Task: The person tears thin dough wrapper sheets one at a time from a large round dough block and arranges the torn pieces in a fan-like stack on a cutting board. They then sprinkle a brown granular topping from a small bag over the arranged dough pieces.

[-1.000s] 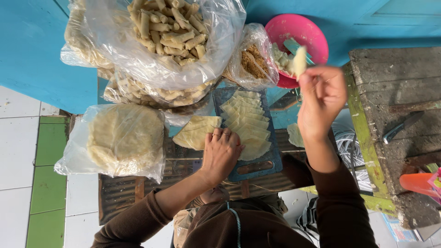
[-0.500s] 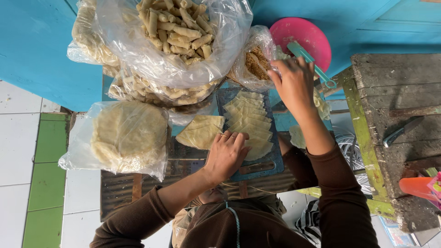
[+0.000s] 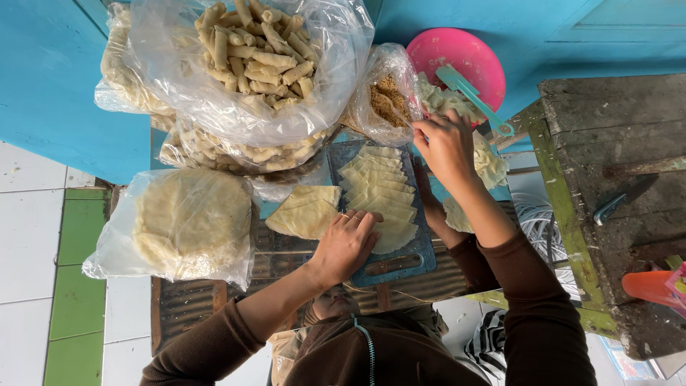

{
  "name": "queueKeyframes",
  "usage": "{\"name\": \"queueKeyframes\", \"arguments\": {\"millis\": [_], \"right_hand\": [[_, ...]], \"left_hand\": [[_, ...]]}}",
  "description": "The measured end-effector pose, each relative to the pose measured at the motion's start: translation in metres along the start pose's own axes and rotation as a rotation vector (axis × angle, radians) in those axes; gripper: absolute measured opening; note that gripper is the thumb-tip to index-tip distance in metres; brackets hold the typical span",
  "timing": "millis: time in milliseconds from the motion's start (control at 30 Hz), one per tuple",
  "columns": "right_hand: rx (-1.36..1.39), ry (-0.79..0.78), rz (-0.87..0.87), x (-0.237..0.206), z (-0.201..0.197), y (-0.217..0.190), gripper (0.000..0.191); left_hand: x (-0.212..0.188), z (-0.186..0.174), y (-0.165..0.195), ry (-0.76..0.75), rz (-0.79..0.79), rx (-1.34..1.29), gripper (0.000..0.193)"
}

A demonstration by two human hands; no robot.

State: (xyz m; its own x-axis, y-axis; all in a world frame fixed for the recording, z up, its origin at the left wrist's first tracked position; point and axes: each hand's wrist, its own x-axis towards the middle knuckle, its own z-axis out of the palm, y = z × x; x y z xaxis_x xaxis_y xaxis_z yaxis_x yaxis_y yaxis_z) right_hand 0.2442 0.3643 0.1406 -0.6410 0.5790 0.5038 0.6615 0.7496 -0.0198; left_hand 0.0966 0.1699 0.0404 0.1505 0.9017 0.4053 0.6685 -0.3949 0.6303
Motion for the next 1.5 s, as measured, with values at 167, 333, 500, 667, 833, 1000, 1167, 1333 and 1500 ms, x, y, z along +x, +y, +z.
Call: {"name": "queueKeyframes", "arguments": {"millis": [167,333,500,667,833,1000,1167,1333,1500], "right_hand": [[0.525,-0.223,0.477,-0.012,0.001,0.014,0.015],[0.996,-0.2,0.516,-0.011,0.008,0.032,0.019],[1.149,-0.233,0.722,-0.02,0.004,0.041,0.02],[1.285,-0.327,0.825,-0.06,-0.004,0.056,0.021],[1.404,-0.475,0.771,-0.136,-0.004,0.058,0.019],[1.265,-0.585,0.623,-0.183,-0.002,0.046,0.018],[0.805,-0.366,0.405,-0.192,-0.016,0.026,0.019],[0.386,-0.085,-0.045,-0.188,-0.031,0.01,0.021],[0.173,-0.023,-0.312,-0.19,-0.046,0.0,0.03]], "left_hand": [[-0.001,0.001,-0.001,0.01,-0.011,-0.009,0.025],[-0.002,0.003,-0.001,-0.043,-0.059,0.038,0.029],[-0.001,0.0,0.001,-0.033,-0.075,0.012,0.036],[-0.001,-0.004,0.006,-0.046,-0.099,0.026,0.052],[0.0,-0.003,0.008,-0.048,-0.13,0.042,0.058],[-0.001,-0.001,0.009,-0.044,-0.163,0.068,0.062],[-0.001,-0.001,0.009,-0.035,-0.155,0.074,0.062],[-0.002,-0.001,0.01,-0.051,-0.16,0.064,0.063],[-0.003,0.001,0.008,-0.033,-0.134,0.027,0.063]]}}
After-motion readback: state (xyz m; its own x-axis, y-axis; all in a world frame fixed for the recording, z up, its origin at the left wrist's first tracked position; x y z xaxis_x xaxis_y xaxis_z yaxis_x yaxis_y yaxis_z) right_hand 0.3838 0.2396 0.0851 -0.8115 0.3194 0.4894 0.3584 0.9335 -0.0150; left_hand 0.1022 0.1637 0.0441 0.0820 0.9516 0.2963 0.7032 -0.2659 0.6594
